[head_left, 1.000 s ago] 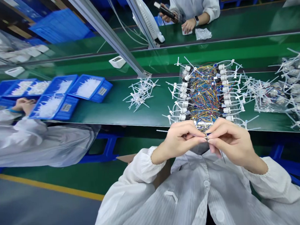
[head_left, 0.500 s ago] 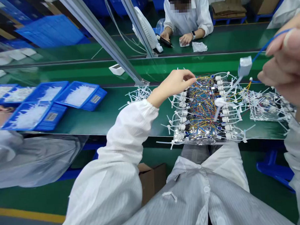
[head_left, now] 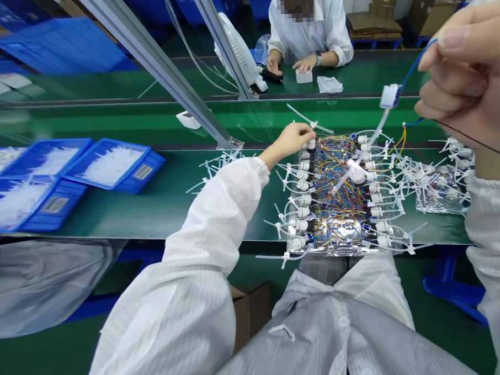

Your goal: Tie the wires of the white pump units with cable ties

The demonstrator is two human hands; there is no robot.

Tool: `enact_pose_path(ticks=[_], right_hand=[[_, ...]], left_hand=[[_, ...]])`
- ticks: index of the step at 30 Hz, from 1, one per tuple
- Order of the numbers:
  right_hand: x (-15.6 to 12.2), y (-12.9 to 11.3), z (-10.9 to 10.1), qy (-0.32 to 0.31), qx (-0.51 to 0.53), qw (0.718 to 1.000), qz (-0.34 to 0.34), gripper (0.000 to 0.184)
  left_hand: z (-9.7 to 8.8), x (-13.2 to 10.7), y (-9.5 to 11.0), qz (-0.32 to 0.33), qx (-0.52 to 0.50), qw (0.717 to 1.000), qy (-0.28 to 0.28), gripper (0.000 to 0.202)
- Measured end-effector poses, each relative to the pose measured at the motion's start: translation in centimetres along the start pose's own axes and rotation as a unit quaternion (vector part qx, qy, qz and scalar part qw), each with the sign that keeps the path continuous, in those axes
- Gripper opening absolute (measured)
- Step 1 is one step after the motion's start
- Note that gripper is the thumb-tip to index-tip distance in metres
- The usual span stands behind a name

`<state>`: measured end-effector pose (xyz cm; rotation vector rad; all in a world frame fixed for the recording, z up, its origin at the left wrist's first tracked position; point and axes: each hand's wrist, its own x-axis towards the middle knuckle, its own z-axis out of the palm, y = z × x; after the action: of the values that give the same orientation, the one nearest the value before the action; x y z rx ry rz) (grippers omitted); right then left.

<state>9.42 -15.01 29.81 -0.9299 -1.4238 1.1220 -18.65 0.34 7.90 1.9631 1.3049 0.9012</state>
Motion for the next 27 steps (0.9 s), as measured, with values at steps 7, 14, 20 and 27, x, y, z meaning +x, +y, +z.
enact_pose_path(ticks=[7, 14, 20, 27], right_hand=[[6.0, 3.2, 3.9, -0.1, -0.064, 0.992, 0.035, 0.056], [10.9, 8.2, 7.0, -0.182, -0.08, 0.978, 0.062, 0.062], [12.4, 9.5, 6.9, -0.2, -0.049, 0.977, 0.054, 0.057], [13.5, 10.9, 8.2, -0.199, -0.038, 0.976, 0.074, 0.031]], left_hand=[[-7.2, 2.6, -2.4, 0.194, -0.275, 0.927, 0.166, 0.065], [-12.4, 3.8, -6.4, 0.308, -0.319, 0.885, 0.14, 0.071], [-16.6, 1.5, -7.0, 0.255, -0.283, 0.892, 0.245, 0.066], [-25.3, 1.5, -7.9, 0.255, -0.323, 0.76, 0.503, 0.098]])
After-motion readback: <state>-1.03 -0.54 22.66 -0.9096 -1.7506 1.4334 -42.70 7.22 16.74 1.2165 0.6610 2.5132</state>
